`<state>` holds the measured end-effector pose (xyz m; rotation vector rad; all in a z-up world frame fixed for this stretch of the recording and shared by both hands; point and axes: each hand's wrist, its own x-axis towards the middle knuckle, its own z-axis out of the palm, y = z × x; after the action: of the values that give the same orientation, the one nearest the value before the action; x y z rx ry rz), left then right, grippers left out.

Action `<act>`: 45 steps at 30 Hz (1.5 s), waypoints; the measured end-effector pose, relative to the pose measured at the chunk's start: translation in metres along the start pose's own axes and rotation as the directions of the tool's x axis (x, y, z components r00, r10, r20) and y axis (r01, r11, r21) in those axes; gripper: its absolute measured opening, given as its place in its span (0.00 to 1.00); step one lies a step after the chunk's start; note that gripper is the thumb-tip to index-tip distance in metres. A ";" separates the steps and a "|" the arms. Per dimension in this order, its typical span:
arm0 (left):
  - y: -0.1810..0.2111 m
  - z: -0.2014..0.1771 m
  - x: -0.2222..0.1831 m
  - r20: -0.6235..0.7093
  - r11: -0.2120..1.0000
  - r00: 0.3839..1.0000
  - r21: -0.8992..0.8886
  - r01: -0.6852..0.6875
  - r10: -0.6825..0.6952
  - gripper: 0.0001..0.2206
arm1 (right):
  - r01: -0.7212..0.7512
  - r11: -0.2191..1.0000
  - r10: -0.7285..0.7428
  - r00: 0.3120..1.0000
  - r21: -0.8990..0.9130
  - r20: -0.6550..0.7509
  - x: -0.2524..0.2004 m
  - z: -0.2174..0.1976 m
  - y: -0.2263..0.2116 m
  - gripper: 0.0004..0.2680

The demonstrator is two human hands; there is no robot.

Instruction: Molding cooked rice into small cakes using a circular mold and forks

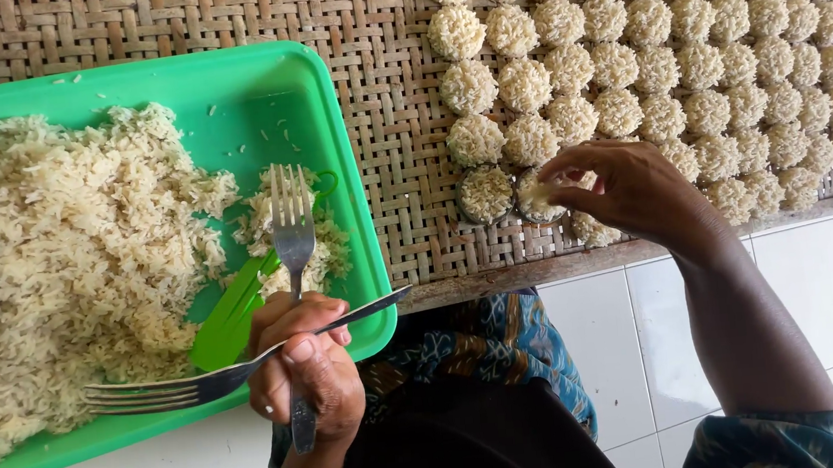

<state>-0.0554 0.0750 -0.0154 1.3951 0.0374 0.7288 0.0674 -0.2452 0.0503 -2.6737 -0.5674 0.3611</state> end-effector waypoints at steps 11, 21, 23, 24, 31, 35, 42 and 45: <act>-0.002 -0.001 0.000 0.000 1.000 1.000 0.023 0.016 -0.016 0.15 | 0.040 0.999 -0.044 0.990 -0.035 -0.134 -0.010 -0.006 -0.019 0.07; -0.004 -0.001 -0.001 -0.002 1.000 1.000 -0.020 0.014 -0.014 0.14 | -0.011 1.000 0.006 0.977 -0.020 -0.215 -0.014 0.013 -0.011 0.02; -0.002 -0.001 0.000 0.005 1.000 1.000 -0.009 0.010 -0.010 0.13 | -0.001 1.000 -0.004 0.972 -0.021 -0.237 -0.013 0.013 -0.015 0.02; -0.001 -0.001 0.000 0.012 1.000 1.000 0.002 0.009 -0.009 0.13 | 0.008 1.000 -0.013 0.967 -0.022 -0.256 -0.013 0.014 -0.017 0.02; -0.003 0.000 -0.002 0.003 1.000 1.000 -0.024 0.016 -0.016 0.13 | 0.010 0.999 -0.021 0.965 -0.041 -0.262 -0.016 0.013 -0.022 0.02; -0.002 -0.001 -0.002 0.006 0.999 0.999 -0.027 0.035 -0.035 0.13 | 0.016 1.000 -0.013 0.962 0.008 -0.274 -0.016 0.013 -0.026 0.01; -0.002 0.000 -0.003 -0.014 1.000 1.000 0.003 0.027 -0.027 0.13 | 0.020 1.000 -0.018 0.960 0.003 -0.278 -0.017 0.015 -0.025 0.03; -0.004 -0.001 -0.005 -0.016 0.999 0.999 -0.002 0.037 -0.037 0.13 | 0.023 0.999 -0.015 0.959 0.024 -0.281 -0.016 0.014 -0.025 0.02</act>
<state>-0.0579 0.0739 -0.0207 1.3831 0.0747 0.7095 0.0402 -0.2264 0.0505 -2.6276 -0.4951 -0.0194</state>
